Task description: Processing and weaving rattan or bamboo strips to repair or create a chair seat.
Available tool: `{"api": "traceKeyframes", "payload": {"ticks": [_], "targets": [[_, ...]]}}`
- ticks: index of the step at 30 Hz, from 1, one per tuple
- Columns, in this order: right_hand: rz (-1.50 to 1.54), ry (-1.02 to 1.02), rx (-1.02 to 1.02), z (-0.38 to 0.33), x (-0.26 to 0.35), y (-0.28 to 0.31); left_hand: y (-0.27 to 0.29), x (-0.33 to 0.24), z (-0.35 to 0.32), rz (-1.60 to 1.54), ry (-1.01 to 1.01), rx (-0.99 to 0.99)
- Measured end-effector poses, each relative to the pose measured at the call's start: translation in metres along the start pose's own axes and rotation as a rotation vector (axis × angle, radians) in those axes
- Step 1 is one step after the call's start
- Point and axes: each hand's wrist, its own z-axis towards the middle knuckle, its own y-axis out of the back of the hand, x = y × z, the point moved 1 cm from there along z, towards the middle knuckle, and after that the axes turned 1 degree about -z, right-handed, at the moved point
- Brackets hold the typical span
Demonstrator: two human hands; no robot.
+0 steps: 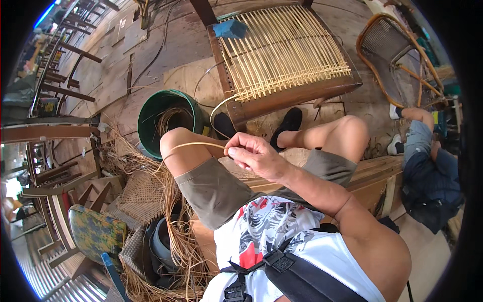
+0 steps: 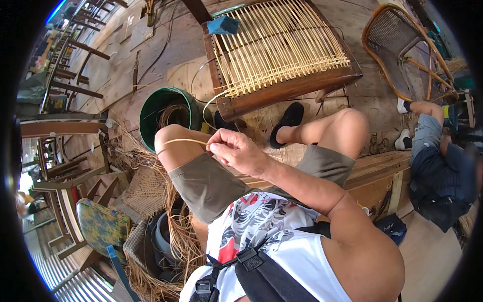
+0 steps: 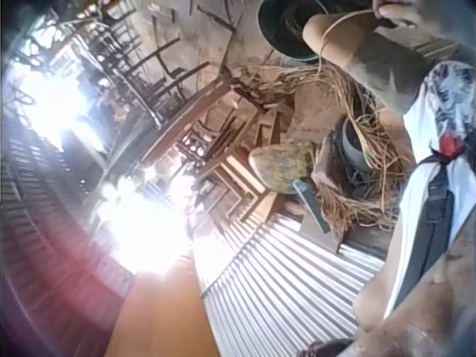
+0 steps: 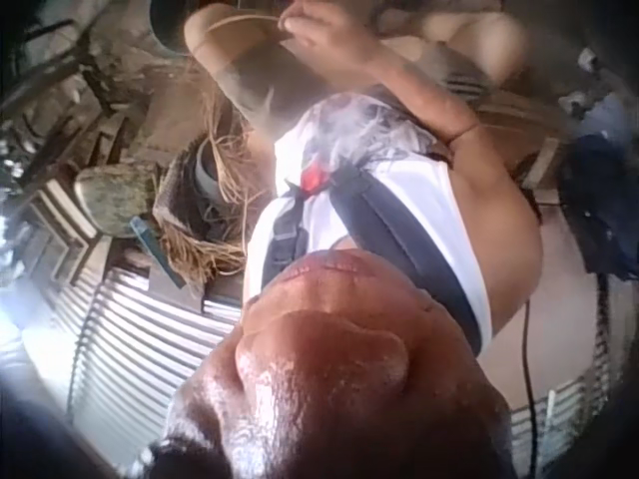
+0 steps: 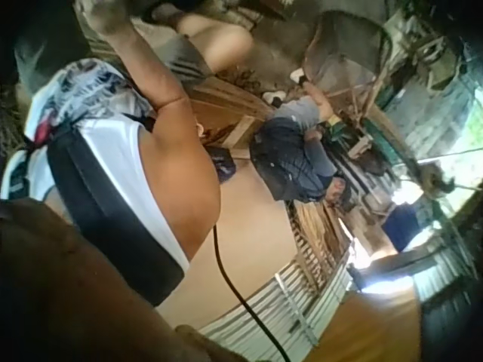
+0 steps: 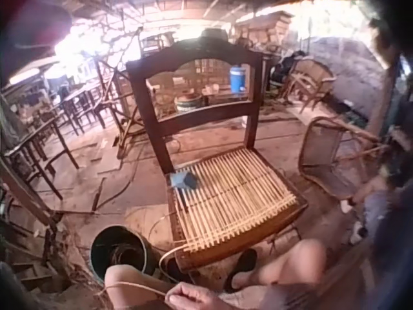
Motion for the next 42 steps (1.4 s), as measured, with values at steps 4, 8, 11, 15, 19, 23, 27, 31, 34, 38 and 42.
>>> {"api": "traceKeyframes", "payload": {"ticks": [4, 8, 11, 15, 19, 23, 27, 31, 34, 38, 42], "targets": [[-0.062, 0.073, 0.058, -0.002, 0.006, -0.008, 0.012, 0.012, 0.005, 0.006, 0.012, 0.004], [-0.102, 0.128, -0.015, -0.009, 0.016, 0.006, 0.010, 0.026, -0.011, -0.004, 0.045, 0.036], [-0.099, 0.242, -0.156, -0.009, 0.028, 0.031, 0.025, 0.013, -0.033, -0.023, 0.078, 0.058], [-0.050, 0.295, -0.229, -0.013, 0.037, 0.037, 0.134, -0.049, -0.061, 0.057, -0.186, -0.278], [-0.147, 0.292, -0.235, -0.026, 0.035, 0.039, 0.224, -0.090, -0.080, 0.258, -0.166, -0.165], [-0.131, 0.267, -0.230, -0.026, 0.033, 0.041, 0.288, -0.115, -0.096, 0.447, -0.137, -0.038], [-0.137, 0.275, -0.221, -0.024, 0.033, 0.043, 0.335, -0.128, -0.103, 0.619, -0.096, 0.114], [-0.150, 0.369, -0.305, -0.028, 0.033, 0.046, 0.363, -0.125, -0.098, 0.634, -0.090, -0.149], [-0.056, 0.401, -0.319, -0.030, 0.028, 0.050, 0.372, -0.075, -0.032, 0.701, -0.206, -0.893], [-0.020, 0.376, -0.313, -0.035, 0.018, 0.055, 0.387, 0.026, 0.038, 0.519, -0.019, -0.897], [0.040, 0.353, -0.312, -0.027, 0.015, 0.050, 0.408, 0.237, 0.097, 0.090, 0.495, -0.826]]}}
